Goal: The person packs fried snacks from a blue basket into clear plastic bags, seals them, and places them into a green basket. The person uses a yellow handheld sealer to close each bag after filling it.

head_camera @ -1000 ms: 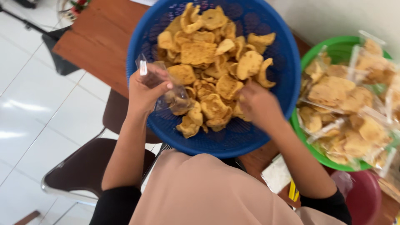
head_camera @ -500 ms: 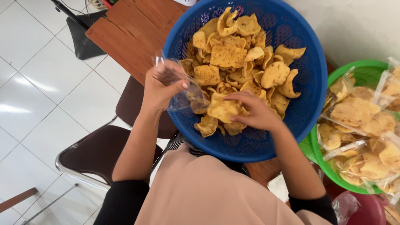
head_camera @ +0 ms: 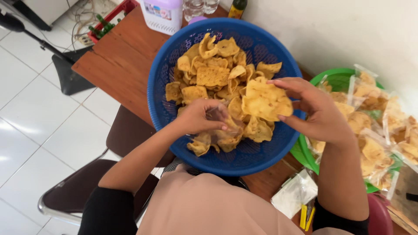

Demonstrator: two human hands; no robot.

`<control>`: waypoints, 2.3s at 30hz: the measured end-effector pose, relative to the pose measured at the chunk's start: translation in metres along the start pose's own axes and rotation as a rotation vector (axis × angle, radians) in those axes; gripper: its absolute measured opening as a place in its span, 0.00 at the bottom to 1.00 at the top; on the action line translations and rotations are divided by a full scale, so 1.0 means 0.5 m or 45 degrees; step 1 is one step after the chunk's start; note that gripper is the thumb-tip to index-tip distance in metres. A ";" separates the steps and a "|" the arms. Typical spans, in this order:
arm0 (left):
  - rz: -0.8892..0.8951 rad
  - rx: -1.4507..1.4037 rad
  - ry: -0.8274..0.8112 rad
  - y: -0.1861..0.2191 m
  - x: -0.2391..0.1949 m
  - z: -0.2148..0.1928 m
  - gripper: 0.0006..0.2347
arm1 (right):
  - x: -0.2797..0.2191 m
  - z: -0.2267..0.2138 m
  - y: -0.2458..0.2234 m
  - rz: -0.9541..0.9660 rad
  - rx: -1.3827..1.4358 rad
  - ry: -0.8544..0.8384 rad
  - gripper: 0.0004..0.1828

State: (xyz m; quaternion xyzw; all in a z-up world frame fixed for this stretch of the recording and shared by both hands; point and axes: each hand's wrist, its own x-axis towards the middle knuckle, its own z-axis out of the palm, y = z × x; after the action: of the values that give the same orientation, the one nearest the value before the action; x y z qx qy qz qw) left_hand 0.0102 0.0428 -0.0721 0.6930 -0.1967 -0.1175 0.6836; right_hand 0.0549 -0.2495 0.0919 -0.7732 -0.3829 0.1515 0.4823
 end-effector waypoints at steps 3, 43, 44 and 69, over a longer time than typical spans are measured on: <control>-0.084 0.011 -0.060 0.006 0.012 0.014 0.11 | 0.013 0.011 -0.011 0.015 -0.178 0.015 0.36; -0.206 0.034 -0.085 -0.019 0.058 0.040 0.13 | 0.012 -0.026 0.034 0.371 0.173 -0.201 0.31; -0.215 0.045 -0.088 -0.018 0.058 0.041 0.13 | 0.013 -0.028 0.037 0.398 0.079 -0.208 0.30; -0.140 -0.295 -0.090 -0.039 0.057 0.094 0.12 | 0.058 0.058 0.079 0.390 -0.403 -0.016 0.11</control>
State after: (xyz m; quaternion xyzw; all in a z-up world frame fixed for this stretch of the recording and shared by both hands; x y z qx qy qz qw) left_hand 0.0177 -0.0120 -0.0901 0.6145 -0.1675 -0.2013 0.7442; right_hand 0.0740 -0.2195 0.0478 -0.8875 -0.2829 0.1657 0.3237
